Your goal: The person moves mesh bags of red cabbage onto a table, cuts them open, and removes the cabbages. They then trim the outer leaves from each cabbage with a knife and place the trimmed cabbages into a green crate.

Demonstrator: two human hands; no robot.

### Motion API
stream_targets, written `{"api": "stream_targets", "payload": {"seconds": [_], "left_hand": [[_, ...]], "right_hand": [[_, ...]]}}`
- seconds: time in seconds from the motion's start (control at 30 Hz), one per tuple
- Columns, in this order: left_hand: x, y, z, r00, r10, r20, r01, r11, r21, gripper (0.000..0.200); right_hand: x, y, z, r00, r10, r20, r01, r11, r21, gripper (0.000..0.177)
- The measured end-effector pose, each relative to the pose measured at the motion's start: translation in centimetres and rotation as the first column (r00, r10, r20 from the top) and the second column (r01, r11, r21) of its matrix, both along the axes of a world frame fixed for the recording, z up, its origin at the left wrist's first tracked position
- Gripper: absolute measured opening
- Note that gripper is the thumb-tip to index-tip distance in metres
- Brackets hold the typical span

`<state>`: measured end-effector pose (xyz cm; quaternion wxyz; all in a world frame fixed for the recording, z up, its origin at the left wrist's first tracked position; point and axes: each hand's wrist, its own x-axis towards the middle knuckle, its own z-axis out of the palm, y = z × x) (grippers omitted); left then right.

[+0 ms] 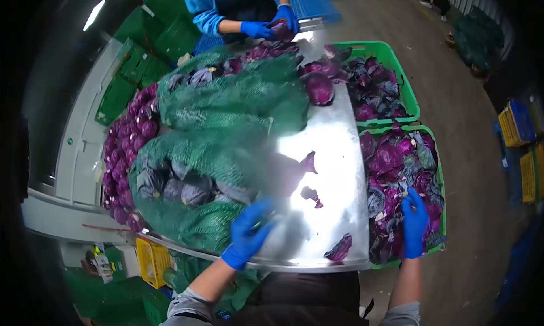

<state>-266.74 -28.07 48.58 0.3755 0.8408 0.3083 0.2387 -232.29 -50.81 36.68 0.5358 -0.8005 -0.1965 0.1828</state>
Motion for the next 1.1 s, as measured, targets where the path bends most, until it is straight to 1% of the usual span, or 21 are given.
{"api": "stream_targets", "payload": {"seconds": [0.1,0.17,0.2,0.23,0.27,0.33,0.4,0.47,0.5,0.53,0.57,0.6,0.63,0.67,0.8,0.87,0.93,0.97,1.03,1.07,1.1], "left_hand": [[-7.2,4.1,2.4,0.986,0.155,0.062,-0.163,0.977,0.136,0.048],[-12.8,7.7,0.7,0.974,0.227,0.008,-0.225,0.96,0.167,0.048],[-14.9,9.0,0.5,0.952,0.29,-0.096,-0.246,0.914,0.324,0.044],[-16.3,9.5,0.2,0.913,0.361,-0.193,-0.236,0.85,0.471,0.04],[-17.1,9.3,0.5,0.915,0.353,-0.195,-0.233,0.857,0.46,0.04],[-17.8,8.5,2.8,0.856,0.329,-0.398,-0.338,0.94,0.05,0.033],[-18.4,6.6,4.1,0.794,0.218,-0.568,-0.359,0.921,-0.149,0.032],[-19.6,3.1,2.6,0.969,0.019,-0.247,-0.148,0.844,-0.516,0.032],[-20.2,1.6,1.6,0.96,-0.158,-0.233,-0.007,0.814,-0.581,0.032],[-19.5,1.1,2.4,0.851,-0.332,-0.408,0.106,0.868,-0.485,0.025],[-20.2,0.3,1.0,0.854,-0.33,-0.402,0.106,0.867,-0.486,0.025],[-21.5,-0.7,-1.6,0.972,0.003,-0.235,-0.13,0.84,-0.527,0.02],[-22.3,-0.7,-3.7,0.934,0.349,-0.077,-0.322,0.73,-0.603,0.016],[-22.5,0.1,-4.6,0.867,0.479,0.136,-0.31,0.733,-0.605,0.015],[-21.2,1.6,-5.1,0.867,0.492,-0.077,-0.427,0.654,-0.625,0.042],[-19.3,2.0,-6.1,0.817,0.576,-0.04,-0.084,0.051,-0.995,0.057],[-18.5,0.9,-6.2,0.814,0.581,-0.012,-0.089,0.103,-0.991,0.063],[-18.3,0.3,-6.4,0.806,0.592,0.015,-0.089,0.148,-0.985,0.069],[-19.0,-1.0,-6.1,0.793,0.608,-0.036,-0.117,0.094,-0.989,0.066],[-18.5,-2.5,-3.9,0.752,0.658,0.036,-0.151,0.226,-0.962,0.068],[-17.4,-3.6,-1.6,0.713,0.691,0.116,-0.191,0.351,-0.917,0.072]], "right_hand": [[-8.7,7.2,3.0,0.983,0.183,-0.02,-0.182,0.982,0.059,0.03],[-15.6,11.2,6.0,0.887,0.388,-0.251,-0.37,0.922,0.118,0.03],[-18.3,12.7,5.6,0.822,0.569,-0.015,-0.556,0.809,0.19,0.031],[-21.5,14.9,7.6,0.745,0.656,-0.117,-0.598,0.736,0.319,0.032],[-24.0,16.5,8.5,0.683,0.73,-0.021,-0.675,0.642,0.364,0.035],[-27.7,19.6,8.3,0.588,0.795,0.147,-0.799,0.543,0.258,0.04],[-30.2,21.8,8.5,0.598,0.796,0.089,-0.795,0.576,0.189,0.041],[-31.1,23.1,8.5,0.61,0.792,-0.029,-0.79,0.611,0.046,0.051],[-31.5,23.3,7.9,0.613,0.79,-0.028,-0.789,0.613,0.041,0.051],[-31.6,23.3,7.0,0.644,0.764,-0.022,-0.765,0.644,-0.01,0.055],[-31.7,23.3,6.2,0.672,0.741,-0.013,-0.74,0.67,-0.06,0.06],[-31.7,23.0,5.6,0.68,0.733,0.007,-0.73,0.678,-0.086,0.066],[-31.6,23.1,5.7,0.686,0.728,0.008,-0.724,0.684,-0.086,0.066],[-31.4,23.0,5.9,0.688,0.719,-0.092,-0.725,0.687,-0.053,0.068],[-30.0,23.4,5.5,0.596,0.731,-0.332,-0.779,0.627,-0.016,0.071],[-29.8,23.5,3.8,0.505,0.739,-0.445,-0.81,0.585,0.052,0.072],[-30.9,22.6,3.1,0.58,0.815,0.003,-0.807,0.574,0.14,0.069],[-30.5,21.9,2.8,0.583,0.812,0.009,-0.804,0.576,0.145,0.069],[-30.1,20.5,6.9,0.528,0.784,-0.327,-0.742,0.613,0.271,0.064],[-30.4,20.1,5.4,0.479,0.786,-0.39,-0.565,0.616,0.549,0.052],[-29.9,19.1,6.5,0.474,0.786,-0.396,-0.563,0.617,0.55,0.052]]}}
